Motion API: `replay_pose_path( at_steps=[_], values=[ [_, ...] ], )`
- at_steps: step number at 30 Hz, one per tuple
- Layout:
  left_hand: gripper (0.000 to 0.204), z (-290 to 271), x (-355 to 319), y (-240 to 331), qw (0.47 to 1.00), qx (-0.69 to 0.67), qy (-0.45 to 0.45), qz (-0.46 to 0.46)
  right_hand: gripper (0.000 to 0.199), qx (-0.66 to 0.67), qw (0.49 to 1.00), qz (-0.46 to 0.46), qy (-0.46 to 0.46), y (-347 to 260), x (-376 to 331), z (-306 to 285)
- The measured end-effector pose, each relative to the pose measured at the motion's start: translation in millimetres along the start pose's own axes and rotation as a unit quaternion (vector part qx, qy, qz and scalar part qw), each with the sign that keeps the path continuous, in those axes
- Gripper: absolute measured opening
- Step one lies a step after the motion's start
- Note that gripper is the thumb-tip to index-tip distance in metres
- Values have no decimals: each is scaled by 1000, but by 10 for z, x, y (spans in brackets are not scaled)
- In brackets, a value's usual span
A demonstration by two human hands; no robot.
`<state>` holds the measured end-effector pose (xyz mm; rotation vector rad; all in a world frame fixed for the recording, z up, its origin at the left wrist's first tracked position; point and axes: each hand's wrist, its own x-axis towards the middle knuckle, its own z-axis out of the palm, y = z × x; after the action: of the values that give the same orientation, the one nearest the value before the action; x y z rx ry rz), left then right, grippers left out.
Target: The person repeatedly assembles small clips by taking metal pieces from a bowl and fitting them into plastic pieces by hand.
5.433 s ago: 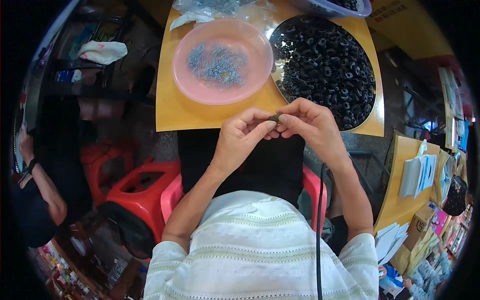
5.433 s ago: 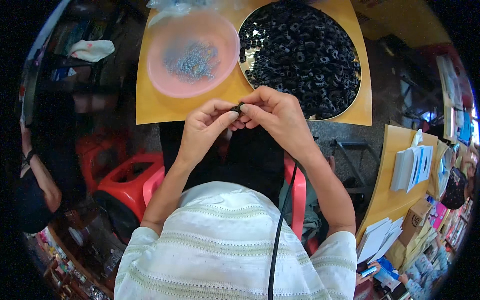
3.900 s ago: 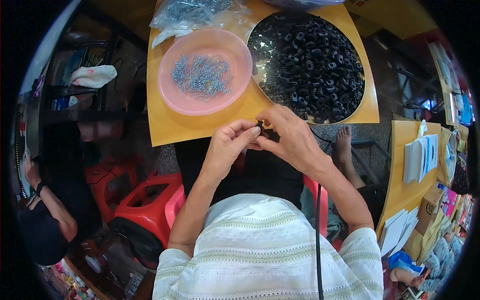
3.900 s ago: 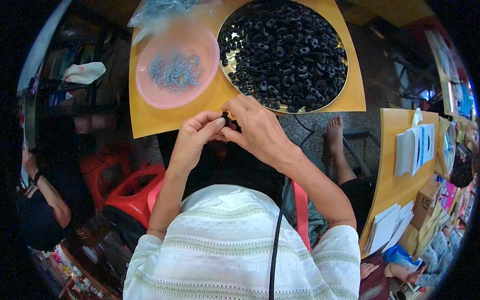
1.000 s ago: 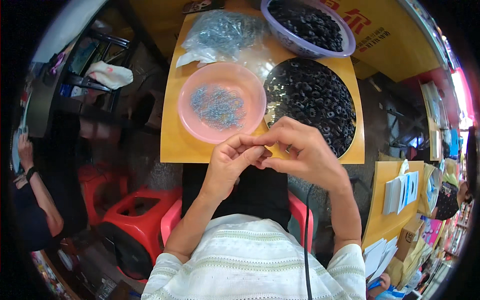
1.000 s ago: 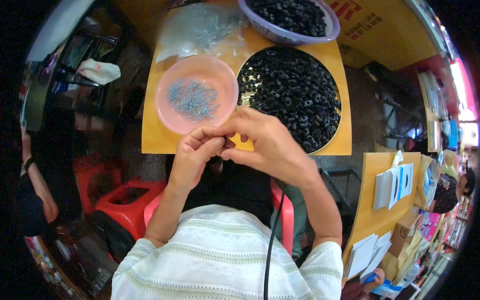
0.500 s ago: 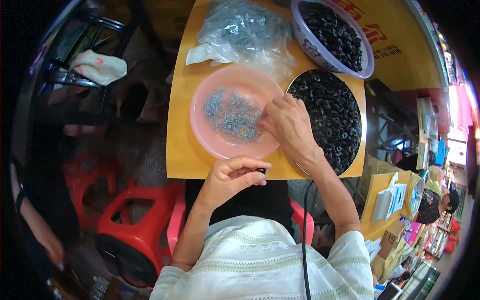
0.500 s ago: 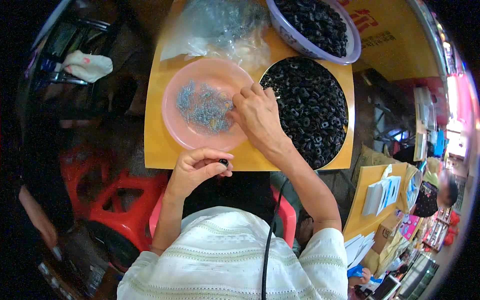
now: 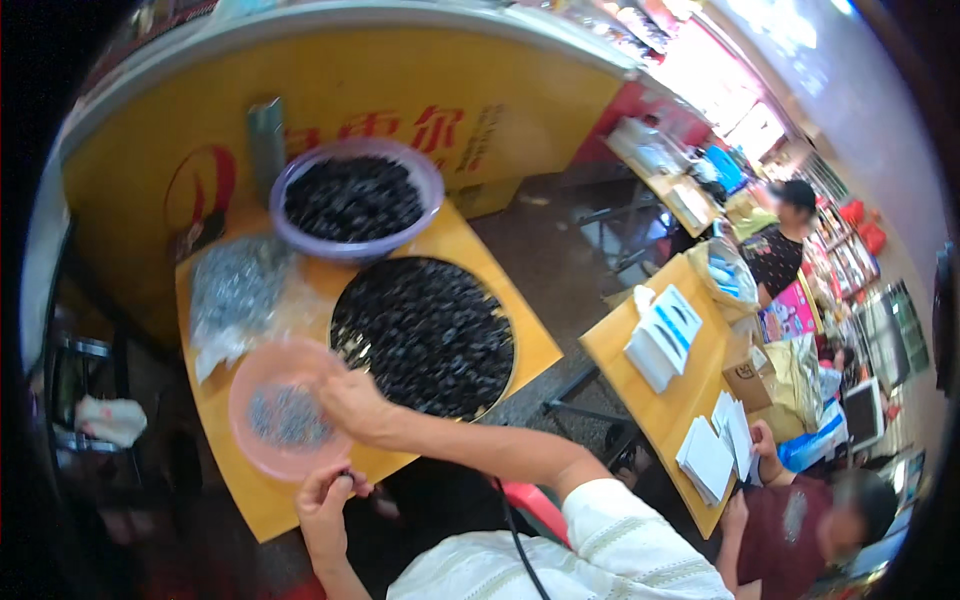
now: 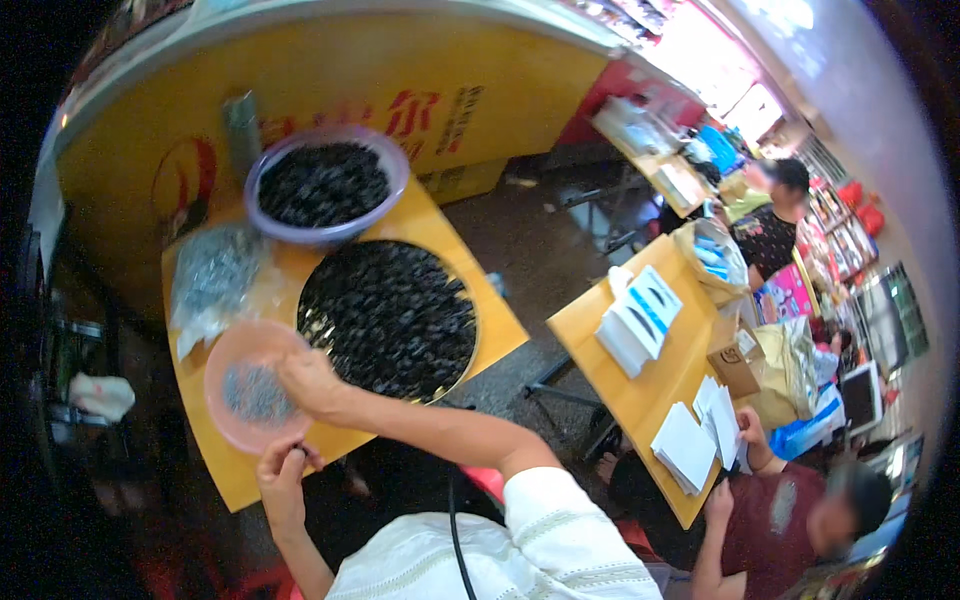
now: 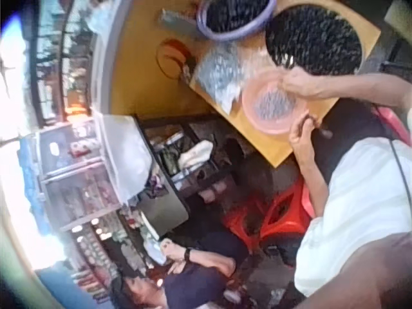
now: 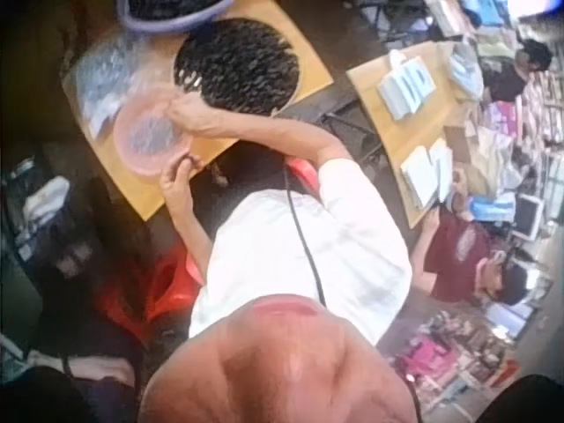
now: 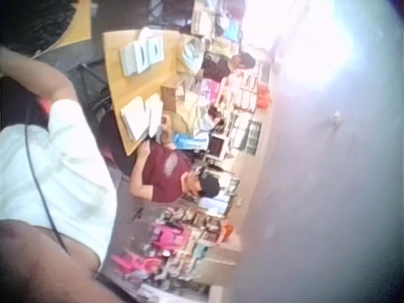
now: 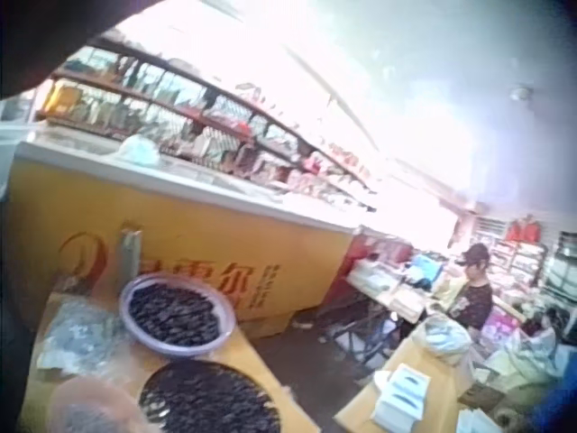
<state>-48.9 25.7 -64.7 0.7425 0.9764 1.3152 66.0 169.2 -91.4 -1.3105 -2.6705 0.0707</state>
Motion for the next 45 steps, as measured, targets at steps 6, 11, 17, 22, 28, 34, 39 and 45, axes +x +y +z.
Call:
replay_pose_path(
  at_steps=[6,11,17,22,28,34,39,45],
  values=[
    [17,36,-157,-150,998,60,10,-2,9,415,908,1,59,115,-151,-714],
    [18,183,-180,-113,998,60,2,26,12,654,742,17,148,371,-590,-1773],
    [23,153,-388,-61,999,40,-9,33,13,609,548,-58,571,820,-845,-3026],
    [23,269,-442,112,999,-16,15,41,19,671,628,-32,393,524,-1032,-2598],
    [22,432,-424,457,983,-80,-100,130,21,737,673,51,19,-106,-1145,-1763],
    [23,328,-509,407,988,-40,-26,148,16,701,712,-33,-20,-200,-975,-1469],
    [23,302,-505,367,990,-18,-22,136,16,641,767,-44,-1,-220,-976,-1388],
    [20,272,-471,357,995,-4,-15,94,18,593,802,-73,16,-170,-952,-1295]
  ],
)
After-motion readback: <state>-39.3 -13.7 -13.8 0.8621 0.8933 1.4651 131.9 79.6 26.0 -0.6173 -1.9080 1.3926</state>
